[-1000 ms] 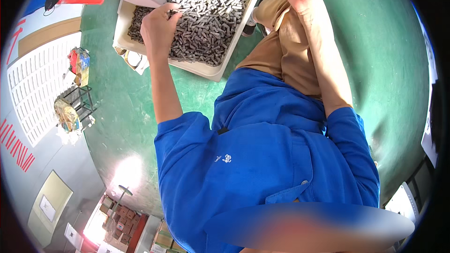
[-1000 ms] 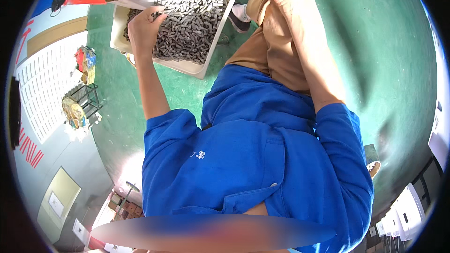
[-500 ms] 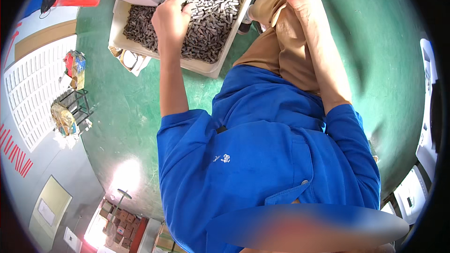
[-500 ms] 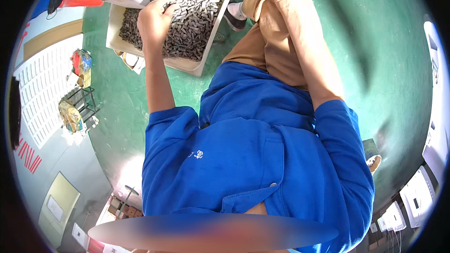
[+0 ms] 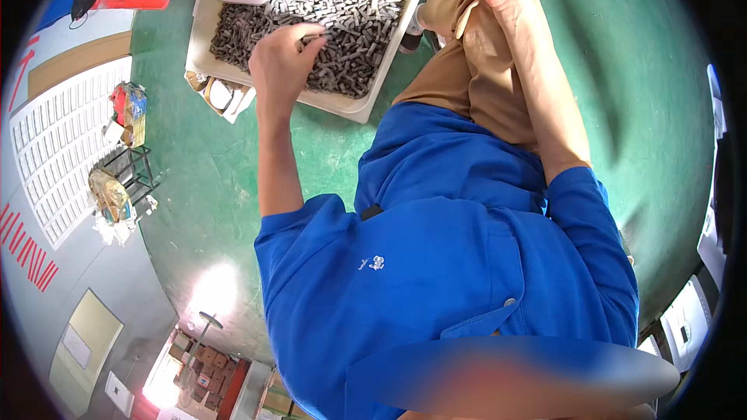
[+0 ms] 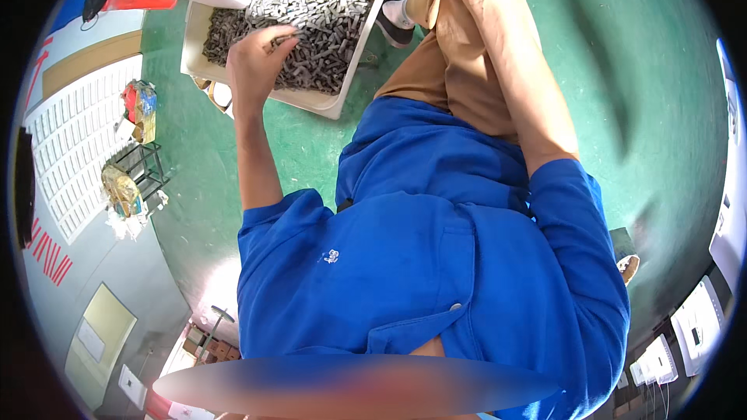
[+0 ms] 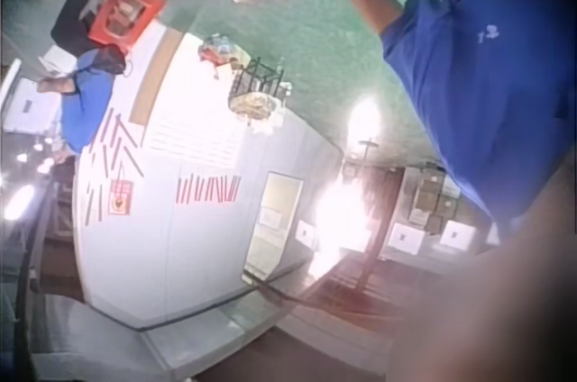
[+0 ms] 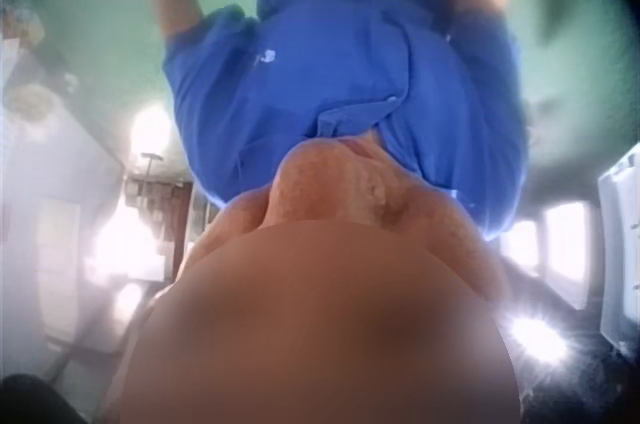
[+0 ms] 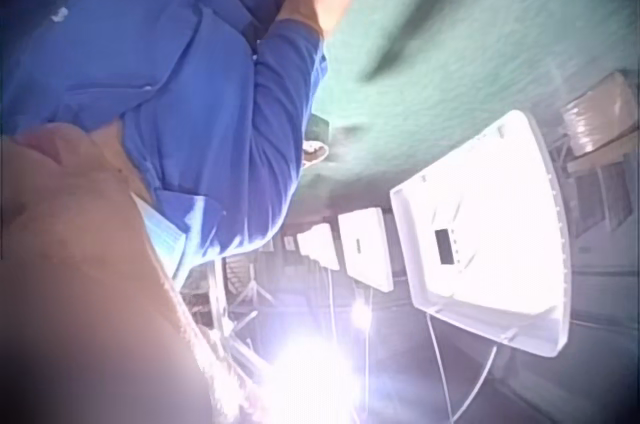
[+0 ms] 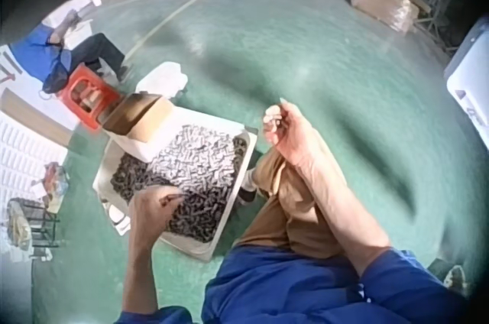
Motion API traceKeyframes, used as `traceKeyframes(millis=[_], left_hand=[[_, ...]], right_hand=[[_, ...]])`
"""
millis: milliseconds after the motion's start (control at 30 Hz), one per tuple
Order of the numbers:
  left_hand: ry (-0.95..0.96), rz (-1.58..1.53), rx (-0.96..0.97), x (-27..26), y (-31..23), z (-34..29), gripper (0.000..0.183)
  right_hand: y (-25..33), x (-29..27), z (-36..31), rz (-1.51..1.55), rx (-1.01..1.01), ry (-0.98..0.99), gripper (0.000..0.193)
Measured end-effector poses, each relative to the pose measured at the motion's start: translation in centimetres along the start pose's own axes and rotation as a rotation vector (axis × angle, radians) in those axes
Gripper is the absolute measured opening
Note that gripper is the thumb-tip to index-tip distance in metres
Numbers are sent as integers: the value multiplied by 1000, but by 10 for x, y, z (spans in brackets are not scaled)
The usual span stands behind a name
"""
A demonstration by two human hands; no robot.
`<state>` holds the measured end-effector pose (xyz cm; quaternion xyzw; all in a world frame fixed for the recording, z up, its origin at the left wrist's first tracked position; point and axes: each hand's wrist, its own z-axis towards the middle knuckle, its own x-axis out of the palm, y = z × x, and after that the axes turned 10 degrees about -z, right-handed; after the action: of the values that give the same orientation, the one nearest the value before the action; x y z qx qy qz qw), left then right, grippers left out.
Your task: Insert small electronic components into a white plastic housing part.
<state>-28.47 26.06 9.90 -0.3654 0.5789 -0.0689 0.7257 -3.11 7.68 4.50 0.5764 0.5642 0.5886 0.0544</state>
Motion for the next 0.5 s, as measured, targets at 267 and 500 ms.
traceKeyframes(millis=[267,500], left_hand=[[-48,68,42,49,-25,29,19],[-191,-88,103,49,-16,13,15]], right_hand=[[-1,7,-2,-4,15,-26,37],[-4,-3,3,559,238,423,37]])
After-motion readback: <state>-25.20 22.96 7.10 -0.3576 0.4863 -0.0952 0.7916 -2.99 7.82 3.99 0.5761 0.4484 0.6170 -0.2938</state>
